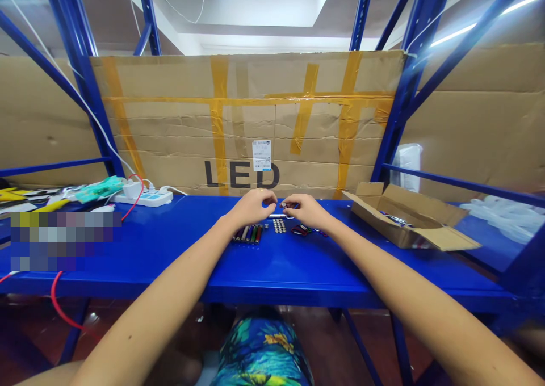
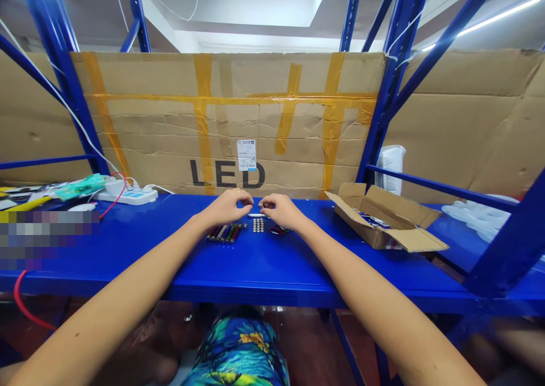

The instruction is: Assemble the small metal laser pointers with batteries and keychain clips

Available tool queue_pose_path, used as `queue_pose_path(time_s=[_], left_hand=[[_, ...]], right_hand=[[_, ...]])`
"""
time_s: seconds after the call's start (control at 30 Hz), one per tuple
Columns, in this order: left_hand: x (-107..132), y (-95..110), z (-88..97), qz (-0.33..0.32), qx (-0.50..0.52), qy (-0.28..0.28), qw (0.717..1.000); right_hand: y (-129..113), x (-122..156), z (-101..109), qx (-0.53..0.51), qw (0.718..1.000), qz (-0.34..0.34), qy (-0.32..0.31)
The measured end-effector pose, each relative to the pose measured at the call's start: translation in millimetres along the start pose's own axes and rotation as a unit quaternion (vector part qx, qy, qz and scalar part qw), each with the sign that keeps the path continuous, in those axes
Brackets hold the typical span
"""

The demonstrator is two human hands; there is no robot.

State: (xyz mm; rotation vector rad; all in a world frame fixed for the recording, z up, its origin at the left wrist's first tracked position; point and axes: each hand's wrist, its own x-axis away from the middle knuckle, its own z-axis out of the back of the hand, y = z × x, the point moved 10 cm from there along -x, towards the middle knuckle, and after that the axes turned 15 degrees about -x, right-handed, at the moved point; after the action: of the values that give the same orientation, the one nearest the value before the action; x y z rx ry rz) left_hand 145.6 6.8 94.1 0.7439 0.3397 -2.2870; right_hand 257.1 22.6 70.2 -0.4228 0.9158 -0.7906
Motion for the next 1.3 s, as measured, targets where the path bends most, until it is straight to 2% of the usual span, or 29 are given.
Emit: queue_pose_path(time_s=[0.17,0.23,0.43,0.67,0.73,0.8,0.93,1.03,1.13,1.3], left_hand=[[8.1,3.6,-23.8,-0.022,-0.099,-0.134,0.986],[11.7,5.8,-30.8,-0.027,-0.123,-0.168,0.978],[12.8,7.3,-40.4,-0.037,-0.151,-0.182,0.971],[13.2,6.0,-47.7,-0.036,-0.137,-0.192,0.971],[12.7,5.5,-47.6,-0.036,-0.127,-0.184,0.974],[9.5,5.3,-42.0,-0.031,-0.095,-0.151,0.983],[-0.8,-2.5,-14.8,0.021,0.02,-0.013,0.999],[-3.9,-10.4,-5.1,0.057,0.131,0.055,0.988],[-4.9,-11.0,-6.6,0.061,0.204,0.072,0.974],[-4.1,-7.6,-11.2,0.06,0.23,0.054,0.97]], right_hand=[[-2.4,0.4,-1.3,0.027,1.0,0.004,-0.004],[-3.5,0.6,-1.7,0.034,0.999,0.008,-0.005],[-1.9,0.7,-4.5,0.038,0.999,0.011,-0.015],[-3.3,0.3,-5.5,0.035,0.999,0.01,-0.019],[-3.4,0.2,-5.5,0.034,0.999,0.009,-0.019],[-4.0,0.2,-5.5,0.038,0.999,0.011,-0.02],[-7.6,0.7,-3.9,0.059,0.998,0.02,-0.014],[-9.7,1.0,-4.7,0.071,0.997,0.024,-0.015],[-10.9,1.0,-6.8,0.085,0.996,0.031,-0.018],[-13.8,0.8,-7.8,0.075,0.996,0.05,-0.013]])
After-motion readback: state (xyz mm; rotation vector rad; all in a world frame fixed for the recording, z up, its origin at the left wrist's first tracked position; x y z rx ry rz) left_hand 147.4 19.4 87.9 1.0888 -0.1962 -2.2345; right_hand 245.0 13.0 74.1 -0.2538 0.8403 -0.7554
